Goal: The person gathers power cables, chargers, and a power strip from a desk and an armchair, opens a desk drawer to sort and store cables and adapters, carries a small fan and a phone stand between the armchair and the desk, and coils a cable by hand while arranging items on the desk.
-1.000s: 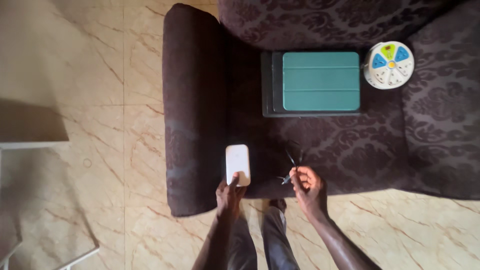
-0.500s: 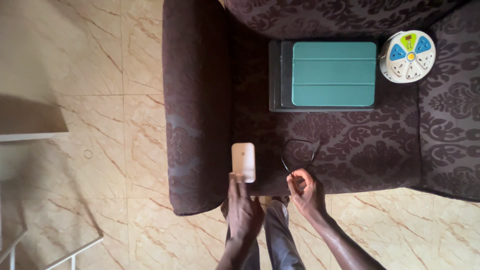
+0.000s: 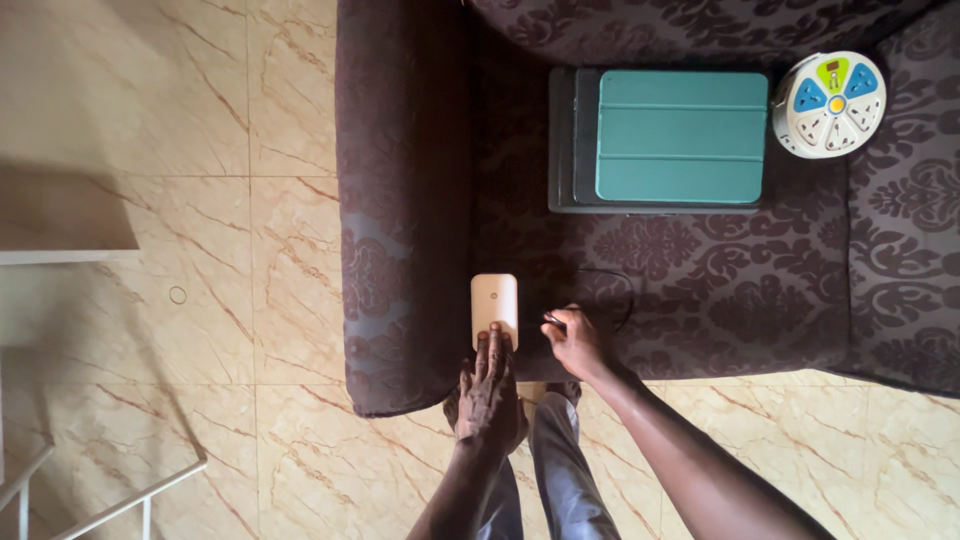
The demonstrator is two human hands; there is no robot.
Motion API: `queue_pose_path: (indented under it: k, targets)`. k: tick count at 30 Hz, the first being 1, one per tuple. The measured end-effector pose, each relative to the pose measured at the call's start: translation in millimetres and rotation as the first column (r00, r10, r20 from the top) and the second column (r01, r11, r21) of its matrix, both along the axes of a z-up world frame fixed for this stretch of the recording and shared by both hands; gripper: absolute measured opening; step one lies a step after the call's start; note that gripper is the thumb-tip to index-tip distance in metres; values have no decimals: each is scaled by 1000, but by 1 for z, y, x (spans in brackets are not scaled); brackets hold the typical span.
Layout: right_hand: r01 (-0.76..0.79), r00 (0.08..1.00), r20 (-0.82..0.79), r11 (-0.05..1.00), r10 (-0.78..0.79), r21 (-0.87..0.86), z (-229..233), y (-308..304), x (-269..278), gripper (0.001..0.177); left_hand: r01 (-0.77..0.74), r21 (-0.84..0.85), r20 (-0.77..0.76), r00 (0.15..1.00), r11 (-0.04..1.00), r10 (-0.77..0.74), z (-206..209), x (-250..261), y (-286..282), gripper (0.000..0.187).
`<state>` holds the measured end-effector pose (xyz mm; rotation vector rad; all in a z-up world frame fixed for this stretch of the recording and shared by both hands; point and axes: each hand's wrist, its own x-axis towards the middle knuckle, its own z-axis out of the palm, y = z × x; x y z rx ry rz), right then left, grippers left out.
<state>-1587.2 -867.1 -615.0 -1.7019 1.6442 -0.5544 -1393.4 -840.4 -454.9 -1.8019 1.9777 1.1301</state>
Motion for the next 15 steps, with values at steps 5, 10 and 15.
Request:
queue_pose_path:
  k: [5,10,15]
  targets:
    - [9,1000,17,991,-12,132,-49,4,1,12,12,76,34,999,997,-14,-3,0,1,100]
    - [-55,997,66,964,39,262,-54,-9,-7,5,31,-58,81,996,998,-26,-10,0,4,98]
    - [-34,997,-61,950,55,310,-3,-26,-39,4,47,-125,80,996,991,-37,-10,0,4,97]
